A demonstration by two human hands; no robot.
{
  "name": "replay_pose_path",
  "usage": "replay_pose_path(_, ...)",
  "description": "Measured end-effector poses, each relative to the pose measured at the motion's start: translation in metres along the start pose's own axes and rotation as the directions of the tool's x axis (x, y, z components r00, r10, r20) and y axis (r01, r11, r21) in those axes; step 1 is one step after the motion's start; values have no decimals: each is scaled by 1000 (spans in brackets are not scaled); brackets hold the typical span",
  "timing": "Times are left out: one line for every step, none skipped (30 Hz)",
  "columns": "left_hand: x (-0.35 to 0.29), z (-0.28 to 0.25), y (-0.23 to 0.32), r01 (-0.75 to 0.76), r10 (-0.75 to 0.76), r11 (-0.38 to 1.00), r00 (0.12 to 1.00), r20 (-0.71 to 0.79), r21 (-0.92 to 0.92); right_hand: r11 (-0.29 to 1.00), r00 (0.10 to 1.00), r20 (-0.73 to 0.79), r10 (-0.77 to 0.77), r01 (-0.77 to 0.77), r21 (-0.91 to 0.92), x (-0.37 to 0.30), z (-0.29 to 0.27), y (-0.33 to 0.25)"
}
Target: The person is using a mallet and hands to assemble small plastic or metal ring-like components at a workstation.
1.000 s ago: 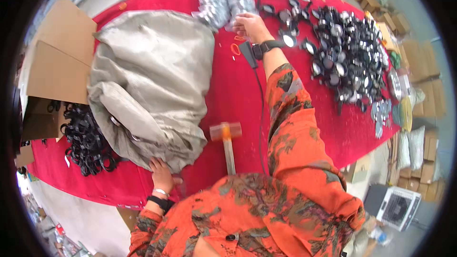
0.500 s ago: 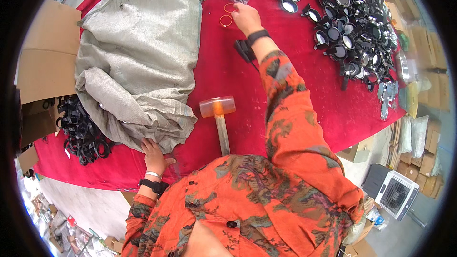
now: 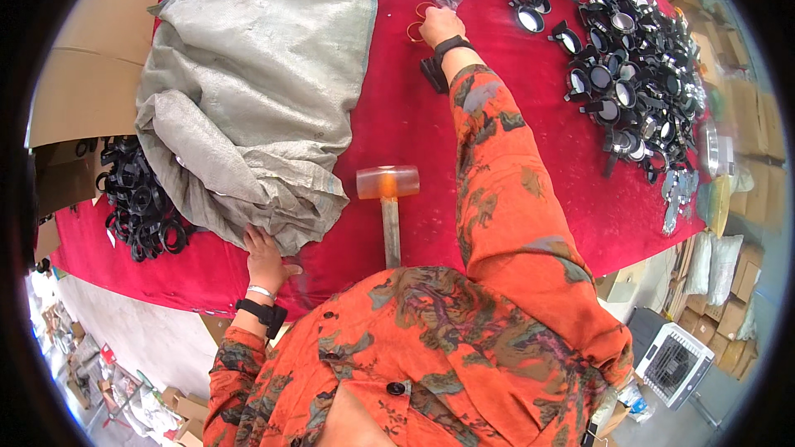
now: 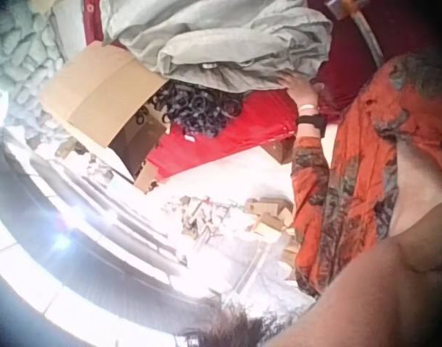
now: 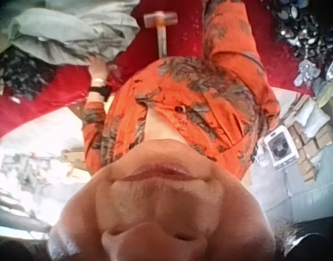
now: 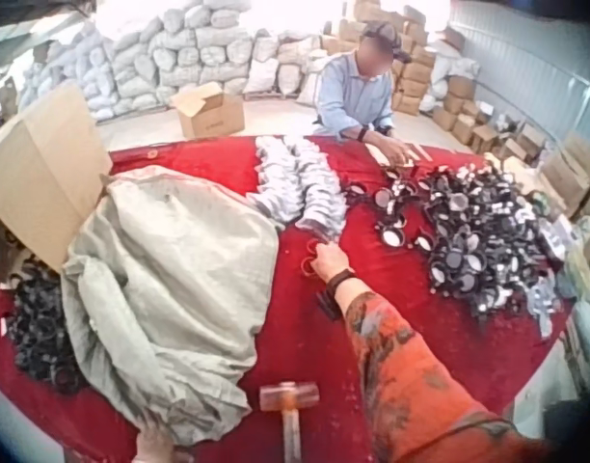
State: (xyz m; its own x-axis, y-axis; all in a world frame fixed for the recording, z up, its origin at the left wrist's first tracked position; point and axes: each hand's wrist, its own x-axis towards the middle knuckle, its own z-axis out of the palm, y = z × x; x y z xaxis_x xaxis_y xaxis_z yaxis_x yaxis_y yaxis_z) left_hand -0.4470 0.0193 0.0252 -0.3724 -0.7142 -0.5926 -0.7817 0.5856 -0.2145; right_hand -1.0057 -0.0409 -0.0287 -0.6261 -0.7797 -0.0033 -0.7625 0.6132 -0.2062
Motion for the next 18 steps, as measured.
replay_pose_path(3, 2, 1, 0, 1, 999, 1000, -27, 55, 1000, 1000, -6, 2, -2, 3, 12, 4, 7)
replay_pose_path(7, 3, 1, -10, 12, 998, 999, -32, 58, 1000, 1000, 9, -26, 26, -12, 24, 15, 22)
replay_pose_path(9, 5, 1, -28, 31, 998, 998, -62, 58, 998, 998, 29, -60, 61, -26, 32, 25, 33)
replay_pose_path(9, 8, 0, -41, 46, 998, 995, -87, 55, 992, 993, -20, -114, 113, -49, 35, 32, 39)
replay_pose_path(5, 7, -2, -27, 31, 998, 996, -79, 48, 991, 992, -11, -129, 129, -45, 34, 33, 30)
replay_pose_path(2, 1, -1, -12, 12, 1000, 999, -42, -4, 975, 977, 37, -208, 210, -75, 29, 27, 25)
replay_pose_path(1, -1, 0, 3, -3, 998, 1000, -5, -55, 952, 955, 87, -282, 290, -102, 23, 20, 20)
replay_pose_path(0, -3, 0, 4, -4, 998, 1000, -2, -58, 950, 954, 91, -285, 293, -104, 17, 10, 18)
replay_pose_path(0, -2, -1, -4, 3, 999, 1000, -16, -48, 970, 967, 84, -241, 236, 67, 11, 3, 14)
replay_pose_path(0, 0, -2, -11, 10, 999, 1000, -29, -36, 957, 977, 86, -194, 169, 235, 2, -4, 11)
replay_pose_path(-1, 3, -3, -15, 14, 999, 1000, -25, -38, 958, 977, 91, -192, 167, 232, -10, -14, 9)
replay_pose_path(-1, 5, -5, -18, 16, 999, 999, -43, -49, 862, 975, 181, -127, 18, 507, -23, -24, 4)
replay_pose_path(-3, 8, -6, -21, 18, 998, 998, -59, -58, 677, 954, 286, -89, -153, 720, -38, -34, -2)
replay_pose_path(-4, 5, -4, -45, 43, 999, 993, -114, -12, 592, 963, 249, -106, -140, 794, -57, -45, -1)
replay_pose_path(-4, 7, -5, -34, 33, 999, 994, -102, -13, 589, 959, 260, -116, -145, 795, -74, -53, -5)
replay_pose_path(-1, 10, -5, -50, 50, 999, 993, -109, 3, 496, 957, 265, -116, -175, 851, -93, -61, -7)
replay_pose_path(2, 15, -7, -65, 66, 998, 992, -110, 20, 395, 955, 275, -116, -210, 895, -115, -69, -9)
replay_pose_path(4, 21, -10, -84, 86, 996, 990, -114, 25, 364, 943, 297, -153, -225, 904, -137, -76, -19)
